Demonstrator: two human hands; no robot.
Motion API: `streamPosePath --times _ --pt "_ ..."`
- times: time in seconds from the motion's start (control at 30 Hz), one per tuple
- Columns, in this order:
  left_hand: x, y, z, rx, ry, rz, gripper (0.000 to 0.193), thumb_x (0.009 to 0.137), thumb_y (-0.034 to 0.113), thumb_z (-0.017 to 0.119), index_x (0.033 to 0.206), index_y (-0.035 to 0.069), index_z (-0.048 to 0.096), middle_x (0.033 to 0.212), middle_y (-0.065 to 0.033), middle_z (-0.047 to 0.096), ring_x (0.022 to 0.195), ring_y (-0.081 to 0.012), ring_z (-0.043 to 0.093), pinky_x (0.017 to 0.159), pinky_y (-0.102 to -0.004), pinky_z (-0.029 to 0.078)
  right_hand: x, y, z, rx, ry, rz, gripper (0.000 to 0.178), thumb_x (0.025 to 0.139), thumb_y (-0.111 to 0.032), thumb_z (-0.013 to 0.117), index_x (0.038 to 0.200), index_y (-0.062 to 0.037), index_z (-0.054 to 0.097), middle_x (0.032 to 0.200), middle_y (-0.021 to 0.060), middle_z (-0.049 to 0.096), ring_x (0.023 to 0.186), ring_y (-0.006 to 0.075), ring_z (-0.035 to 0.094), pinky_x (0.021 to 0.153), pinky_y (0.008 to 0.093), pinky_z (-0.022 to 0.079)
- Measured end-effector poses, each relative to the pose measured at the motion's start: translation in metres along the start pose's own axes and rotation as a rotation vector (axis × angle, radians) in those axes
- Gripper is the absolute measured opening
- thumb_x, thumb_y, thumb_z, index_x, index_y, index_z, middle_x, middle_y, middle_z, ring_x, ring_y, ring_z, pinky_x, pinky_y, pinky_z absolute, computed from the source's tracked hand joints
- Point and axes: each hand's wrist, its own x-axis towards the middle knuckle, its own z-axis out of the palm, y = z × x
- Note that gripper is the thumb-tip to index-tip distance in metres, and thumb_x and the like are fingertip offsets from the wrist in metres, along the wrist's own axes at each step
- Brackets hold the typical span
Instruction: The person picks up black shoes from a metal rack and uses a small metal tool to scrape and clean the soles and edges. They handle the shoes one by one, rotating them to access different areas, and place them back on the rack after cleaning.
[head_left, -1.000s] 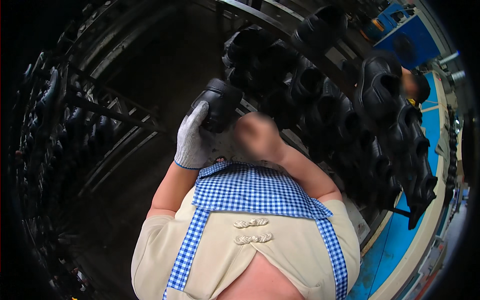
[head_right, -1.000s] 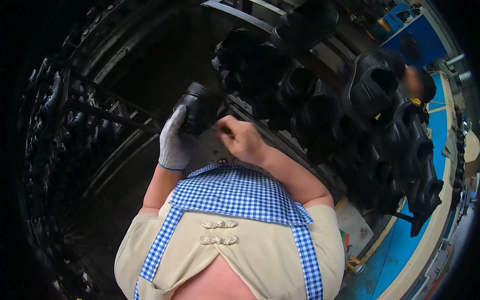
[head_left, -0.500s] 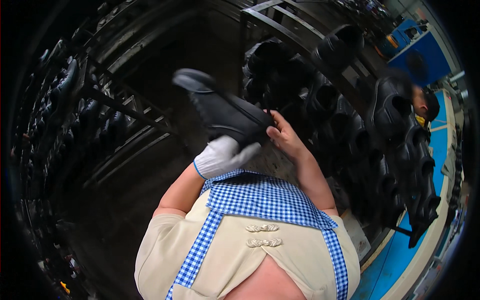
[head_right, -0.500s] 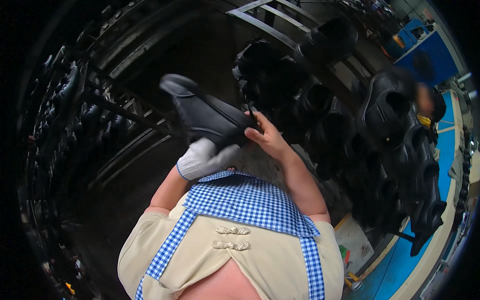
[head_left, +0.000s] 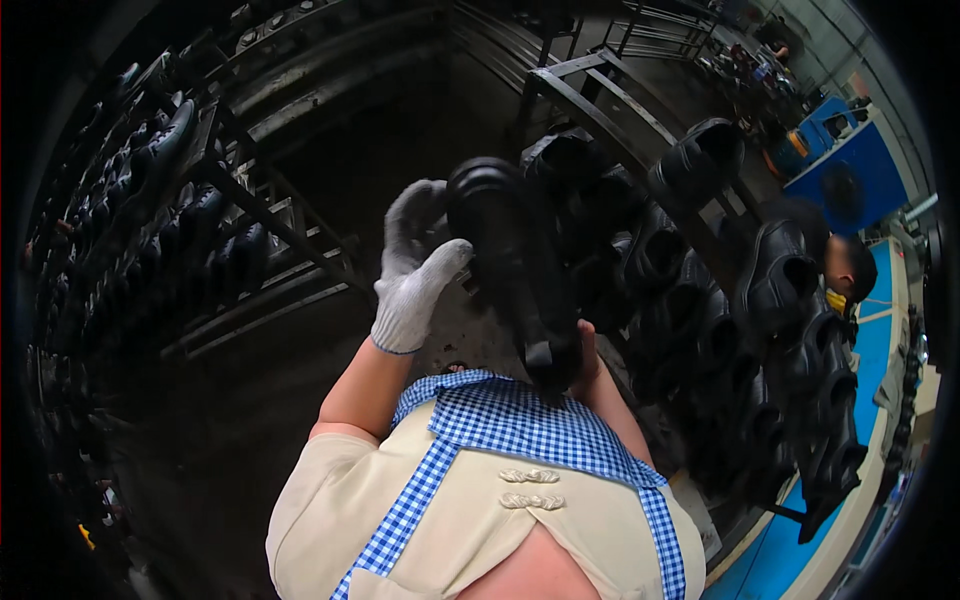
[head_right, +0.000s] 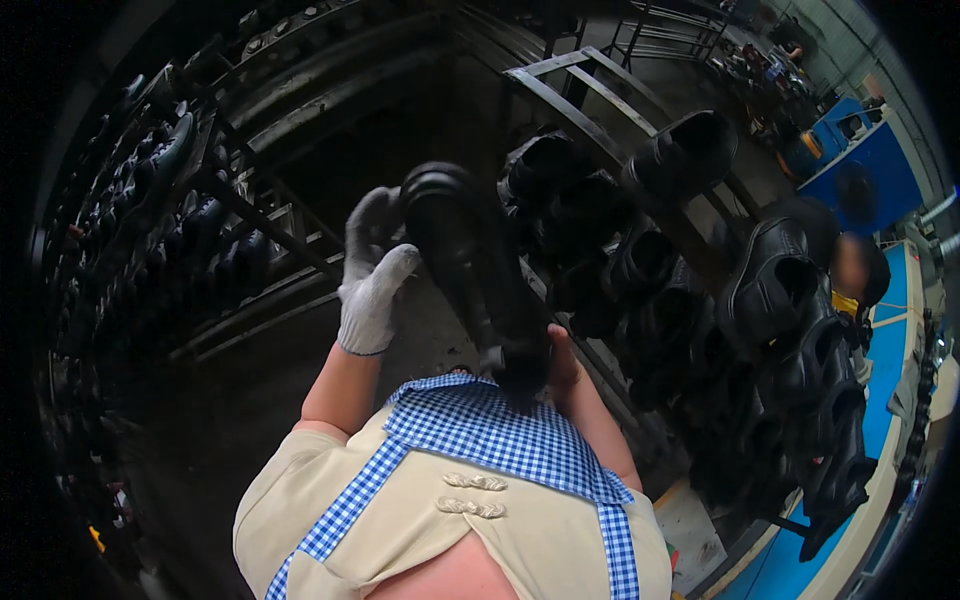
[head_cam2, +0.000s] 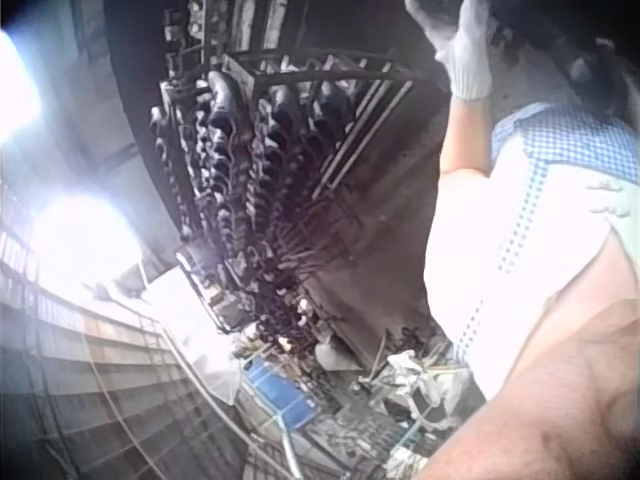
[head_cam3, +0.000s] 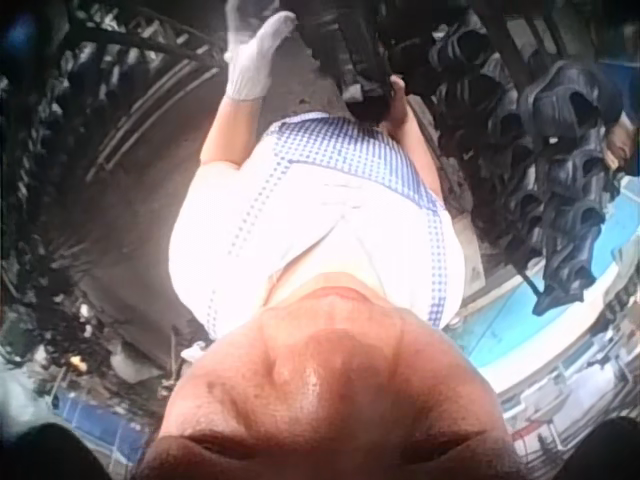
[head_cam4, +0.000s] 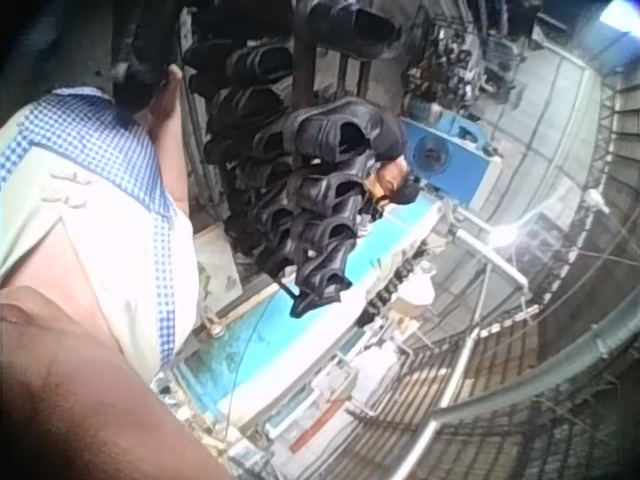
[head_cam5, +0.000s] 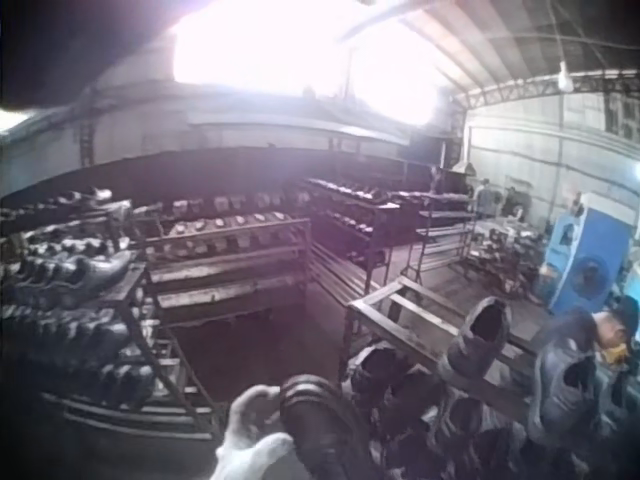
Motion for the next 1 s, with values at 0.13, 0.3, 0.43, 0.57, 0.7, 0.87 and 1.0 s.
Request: streamPosePath --times 0.13,0.3,0.43,0.57,0.7,0.87,1.0 --pt "0.010 -0.006 -0.008 0.134 -0.069 -0.111 0.065 0.078 0.007 0.081 0.136 0.005 0.051 0.125 -0.0083 0.061 0.118 -0.0189 0.058 0.105 -0.0341 0.046 0.006 0.012 -0.007 -0.237 0.293 0.034 0.091 0.069 -0.073 0.071 0.136 -0.0117 0.057 0.131 0.0140 0.061 0.116 0.0293 0.062 0.094 0.0446 0.052" --pt "0.028 0.007 -0.012 0.417 -0.412 -0.009 0.064 0.072 0.009 0.086 0.130 0.002 0.060 0.119 -0.0080 0.067 0.110 -0.0175 0.062 0.101 -0.0328 0.049 0.002 -0.033 0.020 -0.647 0.382 -0.406 0.021 0.093 -0.021 0.072 0.108 -0.0054 0.071 0.082 -0.0005 0.064 0.062 0.0051 0.056 0.055 0.0218 0.044" --pt "0.034 0.004 -0.010 0.566 -0.671 -0.167 0.065 0.072 0.019 0.088 0.128 0.001 0.063 0.118 -0.0099 0.069 0.111 -0.0184 0.063 0.101 -0.0329 0.049 -0.022 -0.088 0.077 -1.123 0.273 -1.033 0.014 0.088 -0.003 0.074 0.102 -0.0028 0.074 0.082 0.0036 0.065 0.062 0.0076 0.056 0.054 0.0210 0.042" --pt "0.032 -0.010 0.001 0.625 -0.824 -0.264 0.068 0.070 0.026 0.090 0.127 0.000 0.063 0.118 -0.0118 0.069 0.111 -0.0198 0.064 0.102 -0.0337 0.048 -0.031 -0.114 0.099 -1.470 0.143 -1.222 0.019 0.082 0.001 0.076 0.100 -0.0035 0.075 0.086 0.0096 0.069 0.068 0.0173 0.069 0.056 0.0231 0.055" --pt "0.027 -0.021 0.006 0.620 -0.830 -0.349 0.073 0.064 0.032 0.092 0.124 0.000 0.065 0.115 -0.0109 0.070 0.107 -0.0217 0.065 0.101 -0.0346 0.049 -0.048 -0.127 0.107 -1.889 0.072 -1.137 0.029 0.070 0.006 0.079 0.097 -0.0024 0.074 0.091 0.0071 0.070 0.068 0.0182 0.071 0.053 0.0236 0.056" --pt "0.024 -0.031 0.017 0.688 -1.083 -0.357 0.070 0.071 0.031 0.088 0.128 -0.001 0.062 0.119 -0.0134 0.069 0.109 -0.0226 0.066 0.100 -0.0343 0.050 -0.077 -0.139 0.139 -2.284 -0.038 -0.702 0.006 0.080 -0.007 0.071 0.083 -0.0030 0.067 0.080 0.0080 0.062 0.066 0.0201 0.068 0.058 0.0282 0.056" --pt "0.021 -0.037 0.022 0.667 -1.148 -0.380 0.071 0.072 0.035 0.088 0.128 -0.001 0.062 0.118 -0.0137 0.070 0.109 -0.0227 0.066 0.100 -0.0343 0.050 -0.079 -0.134 0.143 -2.290 -0.041 -0.627 0.011 0.075 -0.007 0.073 0.081 -0.0034 0.065 0.080 0.0073 0.061 0.064 0.0210 0.066 0.056 0.0299 0.055"
